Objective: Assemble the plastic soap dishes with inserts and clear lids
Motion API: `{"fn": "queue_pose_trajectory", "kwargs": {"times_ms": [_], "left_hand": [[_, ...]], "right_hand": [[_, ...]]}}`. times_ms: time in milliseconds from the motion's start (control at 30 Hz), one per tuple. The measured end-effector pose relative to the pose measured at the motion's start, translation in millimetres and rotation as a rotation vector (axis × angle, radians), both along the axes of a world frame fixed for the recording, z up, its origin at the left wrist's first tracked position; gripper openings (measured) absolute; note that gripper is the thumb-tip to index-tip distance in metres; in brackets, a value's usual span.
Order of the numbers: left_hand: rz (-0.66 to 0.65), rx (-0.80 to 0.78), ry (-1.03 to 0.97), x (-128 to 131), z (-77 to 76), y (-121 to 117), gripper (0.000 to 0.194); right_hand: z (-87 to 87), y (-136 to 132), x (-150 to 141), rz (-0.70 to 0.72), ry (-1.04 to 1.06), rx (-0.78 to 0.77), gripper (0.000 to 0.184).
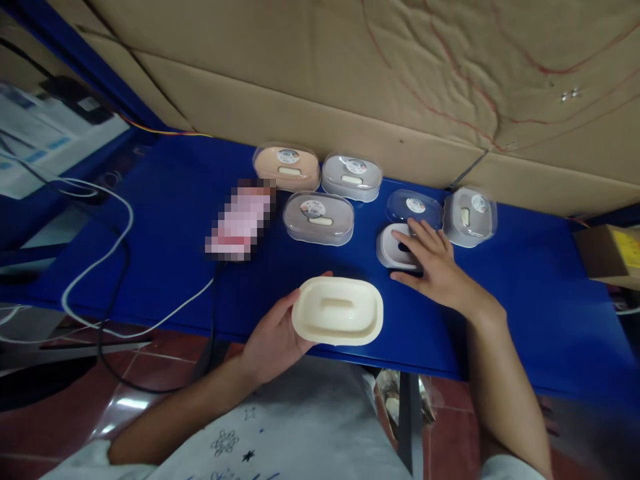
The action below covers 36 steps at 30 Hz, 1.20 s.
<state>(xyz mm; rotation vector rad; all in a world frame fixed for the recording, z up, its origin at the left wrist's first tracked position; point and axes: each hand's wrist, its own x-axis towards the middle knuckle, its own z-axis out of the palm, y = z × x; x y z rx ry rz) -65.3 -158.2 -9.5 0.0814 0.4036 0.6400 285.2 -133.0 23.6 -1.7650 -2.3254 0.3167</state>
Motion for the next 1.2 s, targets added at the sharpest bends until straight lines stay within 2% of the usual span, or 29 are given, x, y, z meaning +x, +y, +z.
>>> {"fn": "queue_pose_trajectory", "kwargs": {"times_ms": [100, 200, 367, 500, 567, 667, 867, 1000, 1100, 1200], "left_hand": [[-0.002, -0.002, 0.039, 0, 2.2, 0, 0.045], [-0.029, 0.004, 0.073, 0, 4.5, 1, 0.054], [-0.045, 0.029, 0.060, 3, 4.2, 1, 0.055], [-0.033, 0.019, 0.014, 5, -2.5, 1, 0.052], [-0.012, -0.004, -0.013, 5, -5.2, 0, 0.051], [0.014, -0.035, -0.034, 6, -6.2, 0, 0.052], [0.051, 0.022, 0.031, 6, -5.0, -4, 0.049], [0.068, 0.107, 0.102, 6, -5.1, -7, 0.062], [0.064, 0.104, 0.116, 6, -5.0, -8, 0.069], [0.052, 0.090, 0.113, 6, -4.7, -7, 0.070]], "right_hand": [[-2.4, -9, -8, -0.007, -0.104, 0.008, 0.075], [3.8, -13, -17, -0.003, -0.126, 0.012, 0.081], [17.9, -14, -35, 0.020, 0.063, 0.125, 0.080], [24.3, -23, -68, 0.233, 0.201, 0.134, 0.084], [23.7, -29, -87, 0.352, 0.174, 0.125, 0.083], [19.4, -35, -106, 0.439, 0.119, 0.139, 0.076], [4.8, -34, -115, 0.451, 0.087, 0.119, 0.075], [1.5, -31, -109, 0.478, 0.181, 0.056, 0.085], [1.7, -21, -89, 0.396, 0.343, 0.001, 0.084], [-7.0, -5, -62, 0.103, 0.245, 0.090, 0.076]]}}
